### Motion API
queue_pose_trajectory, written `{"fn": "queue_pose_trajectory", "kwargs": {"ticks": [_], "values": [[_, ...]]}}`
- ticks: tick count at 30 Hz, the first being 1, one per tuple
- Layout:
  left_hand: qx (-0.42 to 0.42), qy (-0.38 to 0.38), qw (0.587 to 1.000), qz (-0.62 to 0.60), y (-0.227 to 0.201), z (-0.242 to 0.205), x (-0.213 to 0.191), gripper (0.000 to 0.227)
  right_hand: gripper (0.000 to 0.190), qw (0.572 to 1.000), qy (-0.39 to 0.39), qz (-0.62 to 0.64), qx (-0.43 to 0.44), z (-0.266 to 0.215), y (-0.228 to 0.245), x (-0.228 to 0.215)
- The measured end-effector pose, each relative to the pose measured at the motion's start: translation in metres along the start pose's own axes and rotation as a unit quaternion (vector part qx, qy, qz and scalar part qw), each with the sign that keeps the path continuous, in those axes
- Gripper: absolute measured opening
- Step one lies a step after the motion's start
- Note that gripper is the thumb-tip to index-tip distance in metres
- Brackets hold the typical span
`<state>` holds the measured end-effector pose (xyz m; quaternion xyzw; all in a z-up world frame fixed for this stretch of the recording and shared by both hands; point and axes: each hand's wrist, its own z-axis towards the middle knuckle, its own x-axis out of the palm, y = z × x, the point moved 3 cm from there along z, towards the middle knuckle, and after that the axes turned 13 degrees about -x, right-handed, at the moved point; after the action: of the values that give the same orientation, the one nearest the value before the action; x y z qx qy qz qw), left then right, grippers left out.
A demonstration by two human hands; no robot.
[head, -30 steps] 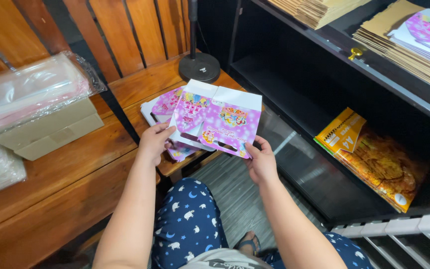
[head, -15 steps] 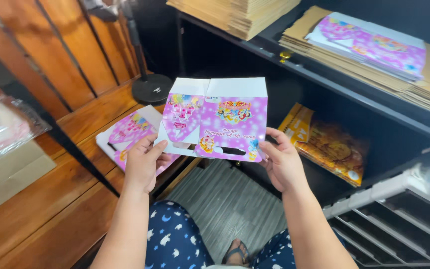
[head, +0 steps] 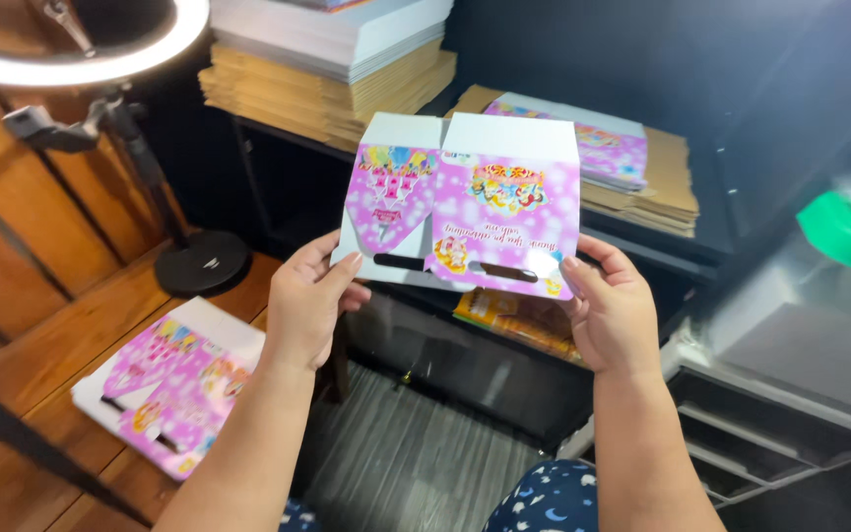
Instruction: The person repeatedly picks up small stacks of pink patterned papers from a wooden bench and places them onto a shelf. The person handles the papers by hand, moving them between the bench and the shelf multiple times.
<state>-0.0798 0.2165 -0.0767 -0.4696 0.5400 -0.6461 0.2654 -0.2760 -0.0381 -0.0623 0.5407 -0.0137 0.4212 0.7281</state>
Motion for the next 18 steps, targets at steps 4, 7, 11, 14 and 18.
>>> {"fn": "queue_pose_trajectory", "kwargs": {"ticks": [4,7,11,14,18], "values": [[0.033,0.047,0.998,-0.009,-0.023,0.026,0.052,0.049,0.034,0.999,-0.015,-0.006,-0.044,0.044,0.01,-0.019],[0.032,0.053,0.998,-0.025,-0.033,0.052,0.085,0.054,0.033,0.997,-0.046,-0.017,-0.064,0.082,0.015,-0.028],[0.023,0.054,0.998,-0.014,-0.039,0.078,0.119,0.054,0.033,0.995,-0.074,-0.046,-0.056,0.123,0.019,-0.041],[0.036,0.045,0.998,0.007,-0.036,0.107,0.141,0.053,0.033,0.994,-0.084,-0.054,-0.048,0.151,0.019,-0.044],[0.059,0.014,0.996,0.059,-0.037,0.136,0.161,0.046,0.036,0.99,-0.114,-0.059,-0.05,0.188,0.012,-0.052]]}}
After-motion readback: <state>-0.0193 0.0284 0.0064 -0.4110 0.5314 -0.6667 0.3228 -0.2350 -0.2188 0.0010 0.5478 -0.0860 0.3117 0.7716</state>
